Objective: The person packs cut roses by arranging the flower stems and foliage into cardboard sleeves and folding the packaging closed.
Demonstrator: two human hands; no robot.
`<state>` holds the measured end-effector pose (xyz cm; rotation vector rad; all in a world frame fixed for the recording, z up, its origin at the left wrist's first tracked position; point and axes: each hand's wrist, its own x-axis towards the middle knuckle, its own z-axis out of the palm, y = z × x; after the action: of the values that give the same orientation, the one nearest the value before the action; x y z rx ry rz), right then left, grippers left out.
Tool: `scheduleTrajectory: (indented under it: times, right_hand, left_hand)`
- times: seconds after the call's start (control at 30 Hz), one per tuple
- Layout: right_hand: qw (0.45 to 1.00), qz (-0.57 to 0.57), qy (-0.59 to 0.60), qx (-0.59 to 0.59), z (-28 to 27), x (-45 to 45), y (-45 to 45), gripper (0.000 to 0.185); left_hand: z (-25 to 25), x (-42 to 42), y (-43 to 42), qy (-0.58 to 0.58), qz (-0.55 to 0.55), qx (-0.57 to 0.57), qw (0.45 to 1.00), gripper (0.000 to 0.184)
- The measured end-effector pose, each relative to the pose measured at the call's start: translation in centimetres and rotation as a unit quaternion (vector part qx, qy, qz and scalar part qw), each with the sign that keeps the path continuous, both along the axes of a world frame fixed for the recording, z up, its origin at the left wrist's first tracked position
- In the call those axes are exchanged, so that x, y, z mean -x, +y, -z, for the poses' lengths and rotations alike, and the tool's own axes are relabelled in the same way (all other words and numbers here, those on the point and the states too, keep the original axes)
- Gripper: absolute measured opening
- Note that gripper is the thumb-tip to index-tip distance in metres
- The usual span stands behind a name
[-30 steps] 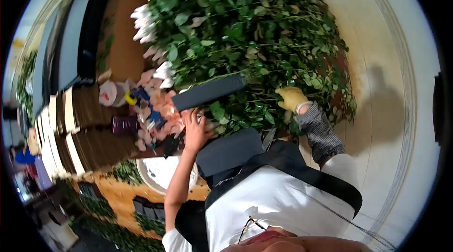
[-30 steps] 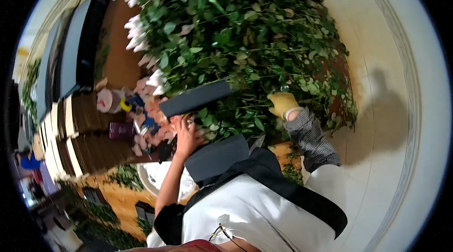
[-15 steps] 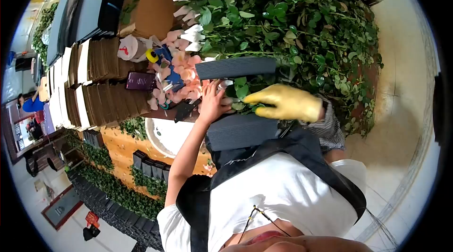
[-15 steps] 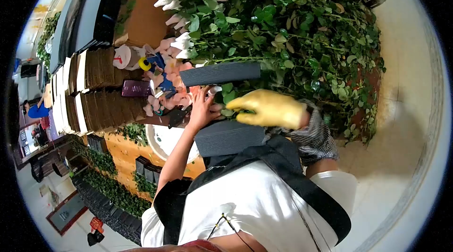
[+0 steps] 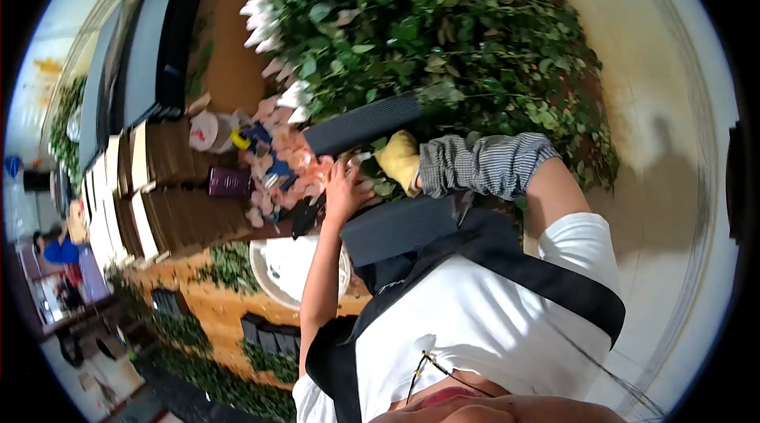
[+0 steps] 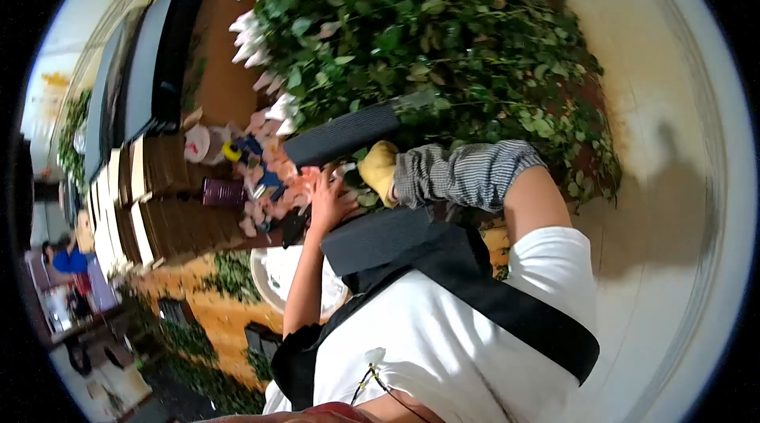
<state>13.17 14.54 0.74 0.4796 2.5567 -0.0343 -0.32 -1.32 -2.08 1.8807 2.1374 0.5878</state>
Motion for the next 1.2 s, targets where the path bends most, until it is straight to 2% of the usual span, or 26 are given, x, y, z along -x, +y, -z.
scheduleTrajectory:
  times: [0.07,0.13,0.2,0.27,0.33,0.37,0.4,0.43,0.47,0.5,0.63,0.67,0.7,0.73,0.77,0.83,0.87,0.93,0.97,1.0,1.07,1.13,1.17,1.2]
  right_hand:
    - [0.996,0.061,0.008,-0.062,-1.8,-0.5,-1.0,0.045]
    - [0.991,0.042,0.11,-0.055,-3.2,-1.7,-0.1,0.041]
    - [0.985,0.116,0.128,-0.02,-3.3,-4.1,1.5,0.021]
    - [0.966,0.167,0.192,0.039,-3.6,-8.4,3.4,0.017]
    - [0.921,0.27,0.28,0.032,-6.8,-13.6,3.3,0.02]
    - [0.91,0.303,0.275,-0.062,-6.0,-16.9,3.5,0.023]
    - [0.859,0.479,0.17,-0.066,-7.3,-19.5,4.0,0.029]
    - [0.836,0.522,0.134,-0.107,-5.4,-24.8,4.5,0.039]
    - [0.834,0.543,0.037,-0.093,-5.7,-29.5,4.0,0.046]
    - [0.833,0.543,0.038,-0.093,-4.6,-31.8,3.2,0.046]
    - [0.869,0.479,-0.025,0.122,-8.6,-34.8,2.6,0.05]
    - [0.845,0.483,0.183,0.136,-10.2,-32.5,2.5,0.051]
    - [0.812,0.517,0.228,0.146,-14.5,-26.9,3.5,0.05]
    - [0.803,0.485,0.297,0.178,-15.0,-23.7,5.6,0.05]
    - [0.784,0.371,0.477,0.14,-14.2,-20.7,6.9,0.049]
    - [0.736,0.306,0.572,0.194,-13.5,-14.4,11.6,0.039]
    - [0.762,0.234,0.589,0.134,-11.3,-11.8,15.2,0.029]
    - [0.819,0.13,0.55,-0.099,-8.6,-7.2,21.7,0.024]
    - [0.865,0.085,0.459,-0.186,-7.7,-5.8,24.3,0.022]
    - [0.871,0.092,0.349,-0.333,-4.2,-4.5,26.6,0.018]
    - [0.923,0.088,0.239,-0.289,1.8,-4.0,30.6,0.015]
    - [0.931,0.21,0.212,-0.208,0.6,-2.0,31.6,0.017]
    - [0.945,0.127,0.192,-0.234,-2.3,-2.1,30.7,0.019]
    - [0.941,0.113,0.179,-0.264,-3.2,-2.0,31.0,0.018]
  left_hand:
    - [0.1,0.0,0.1,-0.005,-0.002,0.007,1.0,0.073]
    - [1.0,0.5,0.0,-0.019,0.02,-0.014,1.0,0.07]
    - [0.3,0.2,0.2,-0.021,0.016,-0.003,1.0,0.069]
    - [-0.1,-0.1,0.1,-0.024,0.014,0.01,1.0,0.068]
    - [-0.2,-0.2,0.1,-0.005,0.009,0.004,1.0,0.066]
    - [-0.5,-0.5,0.1,-0.006,-0.004,0.002,1.0,0.063]
    - [-0.5,-0.6,0.2,-0.008,-0.009,-0.002,1.0,0.063]
    - [-0.5,-0.7,0.1,-0.012,-0.009,-0.002,1.0,0.062]
    - [-0.7,-0.7,0.0,-0.013,-0.008,0.0,1.0,0.062]
    - [-0.9,-0.7,0.1,-0.012,-0.007,0.004,1.0,0.058]
    - [-0.1,-0.5,0.2,-0.035,-0.012,0.03,0.999,0.051]
    - [-0.2,-0.6,0.2,-0.033,-0.011,0.029,0.999,0.051]
    - [-0.3,-0.6,0.1,-0.025,-0.006,0.022,0.999,0.053]
    - [-0.3,-0.5,0.1,-0.017,-0.003,0.016,1.0,0.055]
    - [-0.1,-0.4,0.2,-0.04,-0.005,0.015,0.999,0.059]
    - [-0.4,-0.4,0.1,-0.026,0.0,0.018,0.999,0.065]
    - [-0.6,-0.3,0.1,-0.023,0.009,0.02,0.999,0.065]
    - [-0.2,-0.3,0.1,-0.026,-0.001,0.011,1.0,0.059]
    - [-0.2,-0.3,0.1,-0.021,0.002,0.014,1.0,0.057]
    - [-0.3,-0.2,0.0,-0.018,0.002,0.019,1.0,0.055]
    - [0.0,-0.2,0.0,-0.03,-0.013,0.015,0.999,0.054]
    - [0.2,-0.2,-0.2,-0.022,-0.009,0.02,1.0,0.07]
    - [0.0,-0.4,-0.2,-0.021,-0.014,-0.004,1.0,0.066]
    - [-0.2,-0.5,-0.1,-0.037,-0.017,-0.004,0.999,0.061]
